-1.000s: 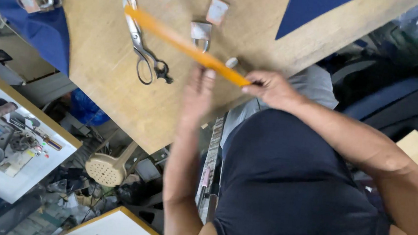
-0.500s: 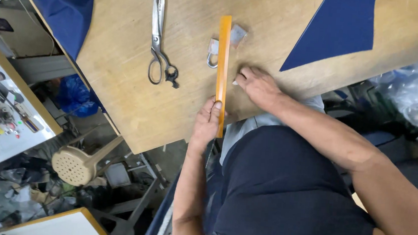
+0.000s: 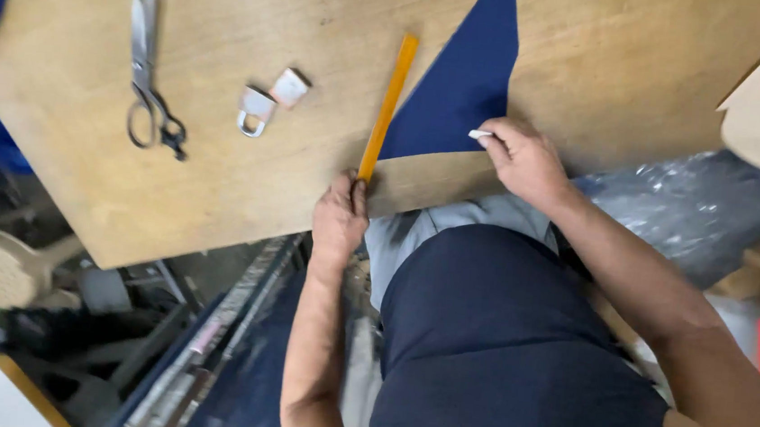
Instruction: The person cuts a piece of blue fabric using shears, following a pattern. They then place a paper template on the fabric, secure it with weights, and cut around the template. Finally, they use a ruler and chalk to mark a line on the fabric.
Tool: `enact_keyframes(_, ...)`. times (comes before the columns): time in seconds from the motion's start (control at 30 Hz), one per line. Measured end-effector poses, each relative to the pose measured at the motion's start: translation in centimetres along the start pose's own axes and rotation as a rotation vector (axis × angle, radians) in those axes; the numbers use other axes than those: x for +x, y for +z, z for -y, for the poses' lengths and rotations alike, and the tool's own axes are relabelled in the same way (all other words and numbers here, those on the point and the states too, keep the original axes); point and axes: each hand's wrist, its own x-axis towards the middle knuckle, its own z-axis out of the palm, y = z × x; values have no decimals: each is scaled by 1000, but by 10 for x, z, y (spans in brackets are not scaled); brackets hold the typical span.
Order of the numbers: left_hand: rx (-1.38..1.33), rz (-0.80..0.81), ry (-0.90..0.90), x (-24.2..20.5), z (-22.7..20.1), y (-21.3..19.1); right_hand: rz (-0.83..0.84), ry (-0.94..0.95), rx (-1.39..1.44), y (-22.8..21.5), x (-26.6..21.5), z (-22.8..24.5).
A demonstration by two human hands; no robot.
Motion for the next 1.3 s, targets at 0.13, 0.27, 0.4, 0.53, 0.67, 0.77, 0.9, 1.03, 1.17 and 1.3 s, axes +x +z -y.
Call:
enact_keyframes(0.13, 54, -216, 74, 19, -8, 34, 35, -247, -172, -19, 8, -42)
enact_keyframes(0.27, 114, -341, 143, 37, -10, 43, 29, -453, -287, -13, 22, -56)
enact_keyframes(0.4, 154, -411, 147, 45, 1, 55, 31, -511, -301, -12, 27, -63)
enact_keyframes(0.53, 193, -502, 114, 49, -5, 57, 83, -537, -269, -13, 32, -67)
enact_keyframes(0.67, 98, -451, 163, 49, -8, 47, 125, -558, -262, -22, 35, -52)
enact_keyframes(0.77, 36, -404, 255, 47, -16, 33, 173, -532, -224, -28, 37, -44)
enact_keyframes(0.9, 31, -405, 265, 49, -22, 32, 132, -297, -67, -37, 54, -34)
enact_keyframes(1.03, 54, -398, 255, 57, -25, 39, 58, -90, -51, -48, 93, -30)
enact_keyframes(1.17, 109, -386, 224, 63, -22, 46, 93, 102, -15, -59, 123, -8)
enact_keyframes(1.3, 155, -375, 208, 66, -15, 54, 100, 187, -7, -61, 140, 2)
